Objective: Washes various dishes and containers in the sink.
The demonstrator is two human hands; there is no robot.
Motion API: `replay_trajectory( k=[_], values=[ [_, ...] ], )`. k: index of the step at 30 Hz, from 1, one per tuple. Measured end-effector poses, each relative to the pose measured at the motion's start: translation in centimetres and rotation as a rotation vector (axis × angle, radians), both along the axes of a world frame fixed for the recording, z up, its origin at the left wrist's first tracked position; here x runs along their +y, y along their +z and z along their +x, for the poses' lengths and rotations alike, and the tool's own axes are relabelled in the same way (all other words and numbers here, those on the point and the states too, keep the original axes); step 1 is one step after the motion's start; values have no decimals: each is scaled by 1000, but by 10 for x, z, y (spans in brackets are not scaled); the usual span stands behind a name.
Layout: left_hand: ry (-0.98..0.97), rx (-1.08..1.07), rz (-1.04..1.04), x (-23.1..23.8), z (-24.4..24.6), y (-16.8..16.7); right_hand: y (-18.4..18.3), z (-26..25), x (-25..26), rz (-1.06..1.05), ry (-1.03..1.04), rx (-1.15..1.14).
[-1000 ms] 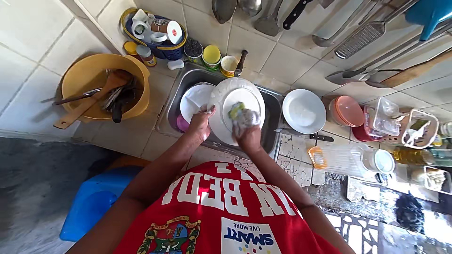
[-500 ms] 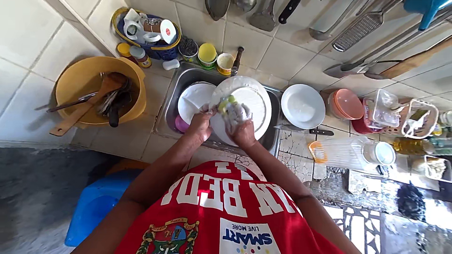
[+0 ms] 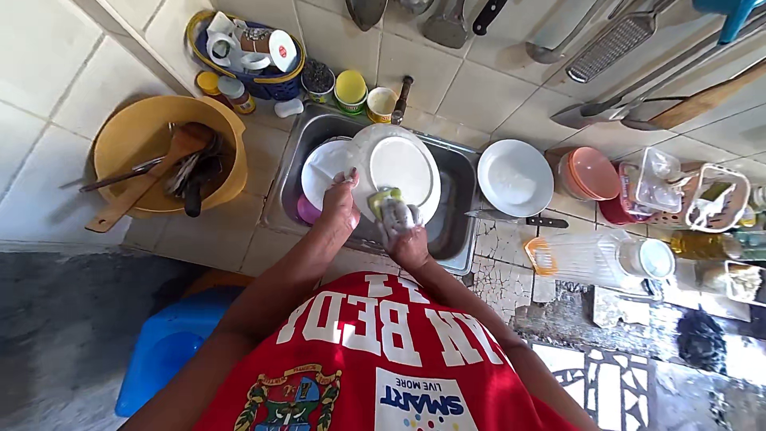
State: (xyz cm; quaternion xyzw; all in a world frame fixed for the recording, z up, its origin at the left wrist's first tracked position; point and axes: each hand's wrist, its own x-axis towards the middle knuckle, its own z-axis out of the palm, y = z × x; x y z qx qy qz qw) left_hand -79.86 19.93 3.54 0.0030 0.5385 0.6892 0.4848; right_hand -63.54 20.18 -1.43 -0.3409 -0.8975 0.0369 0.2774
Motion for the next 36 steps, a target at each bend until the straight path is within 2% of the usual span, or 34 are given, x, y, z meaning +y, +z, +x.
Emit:
replay_trajectory(
  k=[3, 5, 7, 9, 11, 13, 15, 16, 18, 20, 22, 24, 26, 28, 29, 32, 34, 36],
  values=[
    [-59, 134, -18, -2, 14, -2, 16, -17, 34, 35, 59, -29],
    [-131, 191, -6, -7, 16, 1, 35, -24, 65, -24, 89, -2],
    [-210, 255, 25, -15, 15, 1, 51, -28, 96, -177, 68, 2],
    [-210, 234, 51, -21, 11, 2, 62, -22, 124, -430, -86, -57],
    [-139, 152, 45, -25, 5, 3, 48, -7, 153, -721, -270, -31],
    [-42, 81, 57, -25, -5, -2, 12, 11, 169, -1016, -358, 228],
    [39, 52, 62, -21, -17, -13, -9, 30, 152, -1383, -278, 618],
    [65, 61, 34, -18, -22, -20, -14, 36, 138, -1547, -211, 814],
    [53, 163, -97, -13, -28, -40, -8, 39, 113, -1689, -137, 1057],
    [-88, 307, -281, -11, -30, -60, 14, 37, 94, -1590, -108, 1085],
    [-272, 259, -327, -9, -29, -61, 36, 35, 77, -1335, -84, 915],
    [-430, 92, -173, -8, -27, -43, 47, 39, 57, -1016, 18, 608],
    [-498, -89, 19, -8, -23, -18, 63, 34, 26, -763, 66, 229],
    [-336, -255, 42, -8, -16, -3, 57, 23, 5, -575, 197, -32],
    [-271, -283, 7, -11, -15, -3, 50, 17, 0, -574, 274, -128],
    [-213, -192, -167, -18, -5, -13, 35, -2, 8, -845, 404, -333],
    [-220, -152, -141, -21, 5, -22, 21, -14, 21, -929, 334, -367],
    [-225, -162, -83, -25, 4, -29, -5, -20, 41, -884, 136, -371]
  ],
)
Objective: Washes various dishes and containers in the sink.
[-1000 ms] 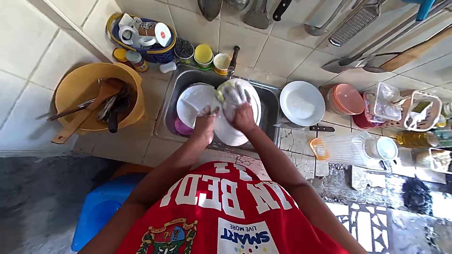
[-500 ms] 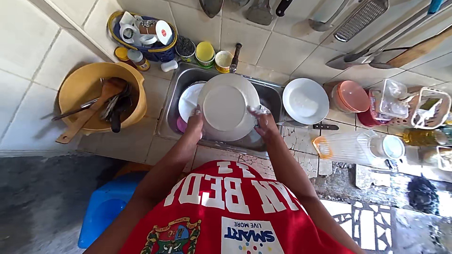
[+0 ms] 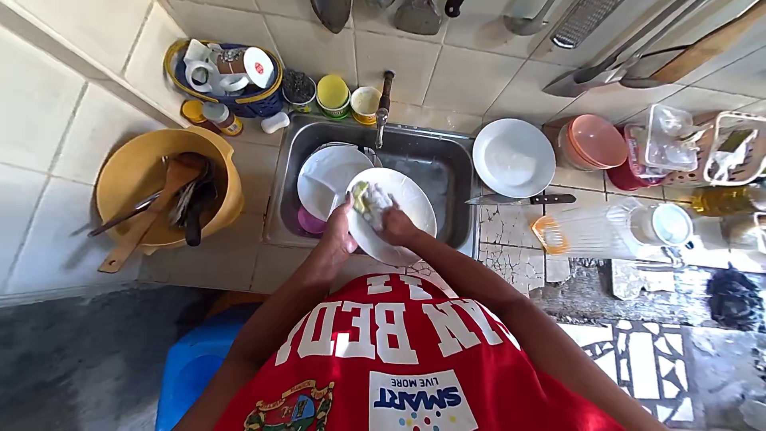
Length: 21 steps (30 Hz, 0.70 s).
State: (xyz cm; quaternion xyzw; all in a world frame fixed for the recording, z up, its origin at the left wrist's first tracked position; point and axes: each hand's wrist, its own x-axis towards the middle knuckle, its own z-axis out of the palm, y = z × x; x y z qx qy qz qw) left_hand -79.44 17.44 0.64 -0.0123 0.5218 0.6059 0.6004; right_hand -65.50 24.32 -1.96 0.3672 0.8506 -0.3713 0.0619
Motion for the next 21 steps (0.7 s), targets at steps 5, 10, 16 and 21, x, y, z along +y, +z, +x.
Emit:
replay_trajectory(
  k=[5, 10, 16, 21],
  values=[
    [96, 76, 5, -9, -24, -5, -43, 28, 55, 299, -86, -54],
    [147, 130, 13, -10, -44, -24, -56, 69, 65, 331, -243, 75],
    [311, 215, -41, 0, -86, -64, -22, 150, 130, 361, -925, 72],
    [341, 253, -68, 13, -121, -101, -43, 221, 179, 540, -1046, -51]
  ],
)
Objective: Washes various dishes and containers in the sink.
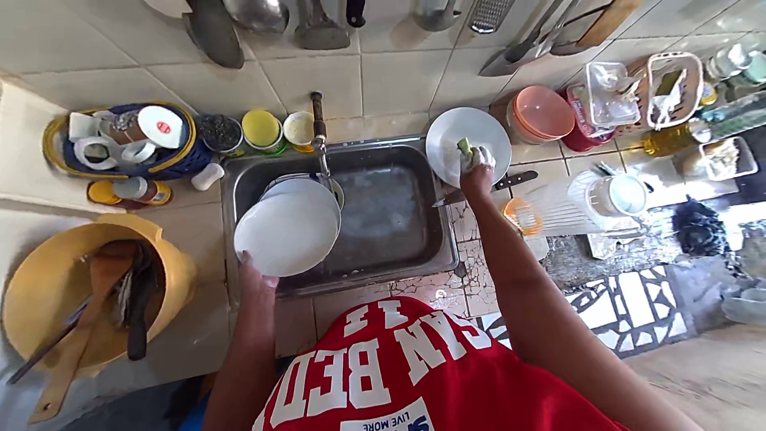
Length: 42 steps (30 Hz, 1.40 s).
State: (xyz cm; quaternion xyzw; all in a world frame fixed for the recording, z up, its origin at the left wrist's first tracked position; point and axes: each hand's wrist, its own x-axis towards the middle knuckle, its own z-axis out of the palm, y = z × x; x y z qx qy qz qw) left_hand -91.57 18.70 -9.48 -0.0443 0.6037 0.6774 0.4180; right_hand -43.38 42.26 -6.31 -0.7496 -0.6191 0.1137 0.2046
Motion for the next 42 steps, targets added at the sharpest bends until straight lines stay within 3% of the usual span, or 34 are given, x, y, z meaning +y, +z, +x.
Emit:
replay_trajectory(
  k=[2, 5, 8, 10, 12, 14, 16, 19, 23, 28, 32, 38, 42],
  values=[
    [-23, 68, -114, 6, -3, -6, -2, 12, 6, -74, -25, -94],
    [-97, 338, -430, 20, -3, -11, -5, 20, 16, -250, -8, -227],
    [-195, 595, -675, 43, 17, 11, -15, 29, 30, -390, 40, -306],
    [-281, 758, -685, 65, 52, 36, -21, 38, 45, -392, 53, -311],
    [-439, 839, -523, 92, 94, 48, -23, 46, 61, -363, 70, -305],
    [-706, 790, -304, 123, 144, 48, -27, 52, 78, -316, 107, -294],
    [-1006, 605, -161, 157, 196, 46, -25, 53, 92, -338, 120, -292],
    [-1214, 198, -187, 209, 271, 47, -30, 54, 111, -293, 116, -303],
    [-1072, 37, -202, 246, 338, 37, -29, 56, 124, -205, 82, -271],
    [-842, 209, -264, 241, 358, 21, -18, 53, 122, -204, 16, -196],
    [-684, 263, -246, 238, 351, 34, -18, 36, 103, -260, -85, -96],
    [-521, -113, -80, 222, 325, 41, -6, 6, 69, -295, -121, 21],
    [-522, 122, -129, 200, 283, 46, 17, -40, 14, -280, 103, -72]
  ],
)
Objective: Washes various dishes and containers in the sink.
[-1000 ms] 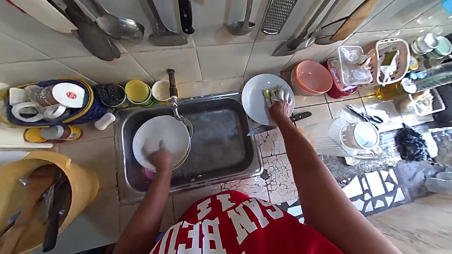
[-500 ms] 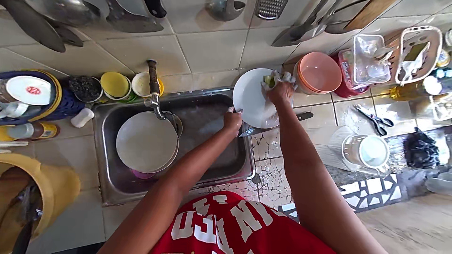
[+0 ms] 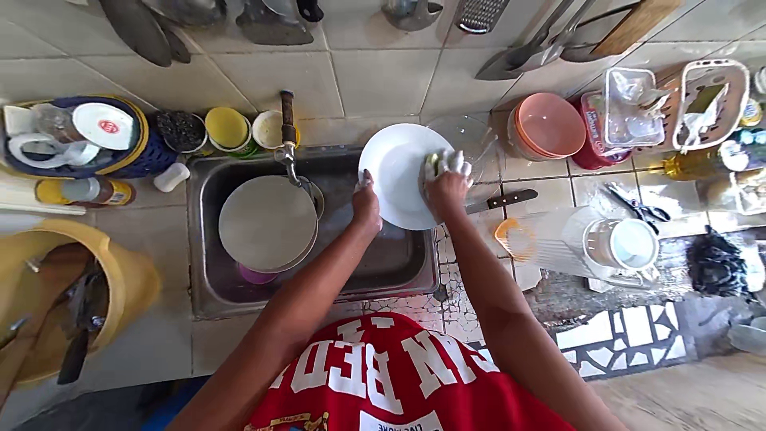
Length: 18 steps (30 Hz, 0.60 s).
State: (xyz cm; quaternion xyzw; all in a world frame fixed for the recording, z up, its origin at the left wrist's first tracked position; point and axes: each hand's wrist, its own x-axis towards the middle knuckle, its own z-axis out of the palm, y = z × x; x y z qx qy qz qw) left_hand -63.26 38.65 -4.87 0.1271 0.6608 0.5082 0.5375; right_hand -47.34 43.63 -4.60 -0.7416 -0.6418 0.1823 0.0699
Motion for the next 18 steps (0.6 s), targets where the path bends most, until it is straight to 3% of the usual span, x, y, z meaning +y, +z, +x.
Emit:
replay_trajectory(
  k=[4, 7, 9, 14, 16, 18],
  values=[
    [-58, 258, -74, -32, -35, 25, 24, -64, -86, -135, 489, 127],
    [-81, 300, -57, -61, -52, 38, 30, -95, -96, -116, 759, 216],
    [-129, 319, -3, -85, -65, 44, 25, -95, -79, 4, 749, 199],
    [-123, 278, 29, -132, -88, 44, 42, -86, -55, -92, 390, 100],
    [-191, 290, 26, -142, -95, 48, 42, -104, -80, -71, 530, 152],
    [-277, 291, -8, -149, -100, 55, 34, -126, -106, 18, 841, 223]
  ],
)
